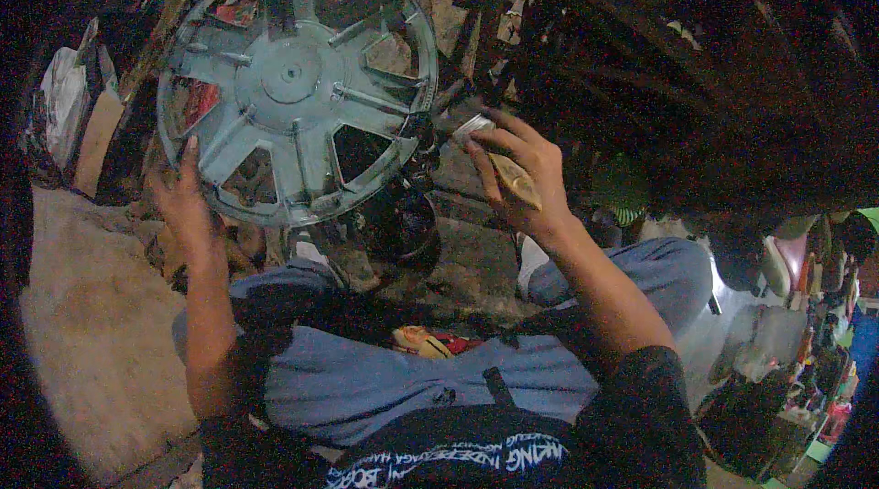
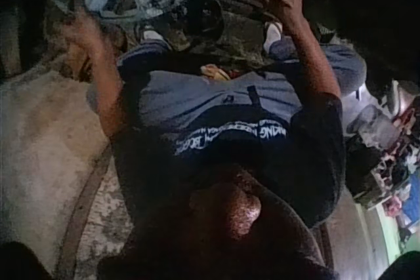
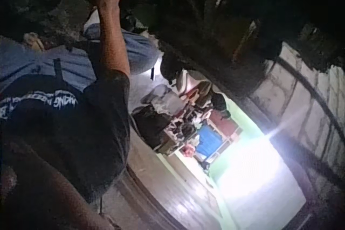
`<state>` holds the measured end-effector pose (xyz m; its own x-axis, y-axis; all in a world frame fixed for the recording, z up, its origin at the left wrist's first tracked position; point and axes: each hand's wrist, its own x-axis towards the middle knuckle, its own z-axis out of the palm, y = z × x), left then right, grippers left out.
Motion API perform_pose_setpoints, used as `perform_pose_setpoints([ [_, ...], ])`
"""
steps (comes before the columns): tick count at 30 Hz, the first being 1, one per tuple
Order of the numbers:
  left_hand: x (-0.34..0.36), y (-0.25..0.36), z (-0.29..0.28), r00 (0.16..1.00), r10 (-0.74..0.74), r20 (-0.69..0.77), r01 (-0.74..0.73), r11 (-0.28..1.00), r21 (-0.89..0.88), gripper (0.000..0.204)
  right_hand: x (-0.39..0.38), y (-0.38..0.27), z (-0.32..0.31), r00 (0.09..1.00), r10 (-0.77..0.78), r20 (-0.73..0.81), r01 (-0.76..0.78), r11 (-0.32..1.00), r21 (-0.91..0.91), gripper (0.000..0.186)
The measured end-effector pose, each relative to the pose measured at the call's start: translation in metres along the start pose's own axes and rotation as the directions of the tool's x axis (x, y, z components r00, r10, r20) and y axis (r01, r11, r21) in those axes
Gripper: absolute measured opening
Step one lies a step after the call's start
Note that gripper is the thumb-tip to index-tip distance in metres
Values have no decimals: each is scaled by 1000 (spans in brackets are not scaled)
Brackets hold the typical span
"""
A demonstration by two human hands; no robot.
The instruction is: The person sits on the floor and paints a metal wheel rim with a brush. They repeatedly dip the brush into a bottle to apply a light-colored coating to the spokes and center of the rim.
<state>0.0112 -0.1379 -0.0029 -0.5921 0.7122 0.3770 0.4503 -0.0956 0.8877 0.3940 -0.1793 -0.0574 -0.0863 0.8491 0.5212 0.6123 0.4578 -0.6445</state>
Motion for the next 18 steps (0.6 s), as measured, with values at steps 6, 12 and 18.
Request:
perform_pose_setpoints([
  [6, -2, 10, 5, 985, -126, 122, 144, 978, -150, 80, -5, 8, 2, 927, -321, 193, 325, 945, 11, 14],
  [12, 1, -4, 3, 991, -98, 89, 108, 987, -121, 76, 18, 1, -4, 990, 113, -88, -114, 993, -10, 17],
  [18, -3, 4, 14, 977, -211, -3, 207, 963, -175, 71, 15, -27, -6, 996, 84, 1, -83, 980, 183, 15],
])
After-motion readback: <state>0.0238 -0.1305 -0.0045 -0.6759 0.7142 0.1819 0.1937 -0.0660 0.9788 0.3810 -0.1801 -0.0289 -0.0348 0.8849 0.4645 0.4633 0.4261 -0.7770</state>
